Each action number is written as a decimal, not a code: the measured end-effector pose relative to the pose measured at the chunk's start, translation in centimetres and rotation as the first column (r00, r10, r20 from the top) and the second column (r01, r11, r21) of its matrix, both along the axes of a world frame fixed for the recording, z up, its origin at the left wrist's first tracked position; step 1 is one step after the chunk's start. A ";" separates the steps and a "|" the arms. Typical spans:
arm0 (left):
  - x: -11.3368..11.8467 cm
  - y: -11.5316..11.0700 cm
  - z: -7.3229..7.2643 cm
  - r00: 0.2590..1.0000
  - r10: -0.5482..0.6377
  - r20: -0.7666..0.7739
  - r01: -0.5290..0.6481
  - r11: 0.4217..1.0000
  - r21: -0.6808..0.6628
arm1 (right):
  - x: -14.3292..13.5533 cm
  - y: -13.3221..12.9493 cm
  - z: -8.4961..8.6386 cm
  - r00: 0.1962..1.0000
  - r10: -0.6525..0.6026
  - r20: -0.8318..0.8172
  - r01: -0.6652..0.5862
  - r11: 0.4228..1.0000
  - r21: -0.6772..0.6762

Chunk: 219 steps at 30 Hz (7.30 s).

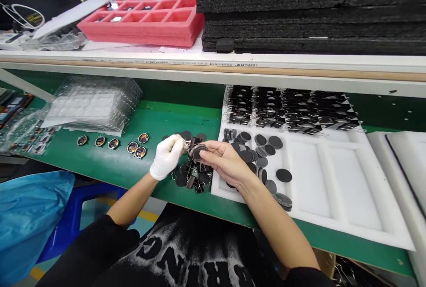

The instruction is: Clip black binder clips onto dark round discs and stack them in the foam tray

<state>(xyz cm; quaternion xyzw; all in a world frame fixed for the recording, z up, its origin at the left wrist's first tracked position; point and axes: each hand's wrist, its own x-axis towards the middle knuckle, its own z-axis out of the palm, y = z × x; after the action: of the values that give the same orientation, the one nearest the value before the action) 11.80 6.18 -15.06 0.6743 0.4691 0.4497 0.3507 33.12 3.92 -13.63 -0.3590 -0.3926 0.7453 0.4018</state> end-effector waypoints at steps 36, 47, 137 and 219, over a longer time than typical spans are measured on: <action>-5.7 18.3 2.3 0.508 0.137 -0.850 -0.374 0.924 -0.075 | -4.1 16.9 -4.2 0.492 -0.212 0.844 -0.395 0.810 0.434; -1.5 19.5 -3.8 0.507 0.491 -0.708 -0.694 0.720 0.004 | -5.5 18.7 -6.2 0.443 -0.229 0.867 -0.561 0.684 0.467; -3.9 17.2 -5.8 0.512 0.583 -0.631 -0.692 0.715 0.100 | -5.8 18.5 -5.1 0.332 -0.199 0.922 -0.736 0.557 0.385; -10.2 -7.5 -5.9 0.703 0.496 -0.510 -0.091 0.774 0.627 | 23.5 -5.5 -3.1 0.083 -0.545 0.835 -0.464 0.720 0.516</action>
<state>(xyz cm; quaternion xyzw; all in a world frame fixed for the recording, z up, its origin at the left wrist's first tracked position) 1.60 -1.35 -20.95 0.7701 0.5144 0.3550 -0.1277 56.59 -1.56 -16.71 -0.5946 -0.7873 0.0710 0.1469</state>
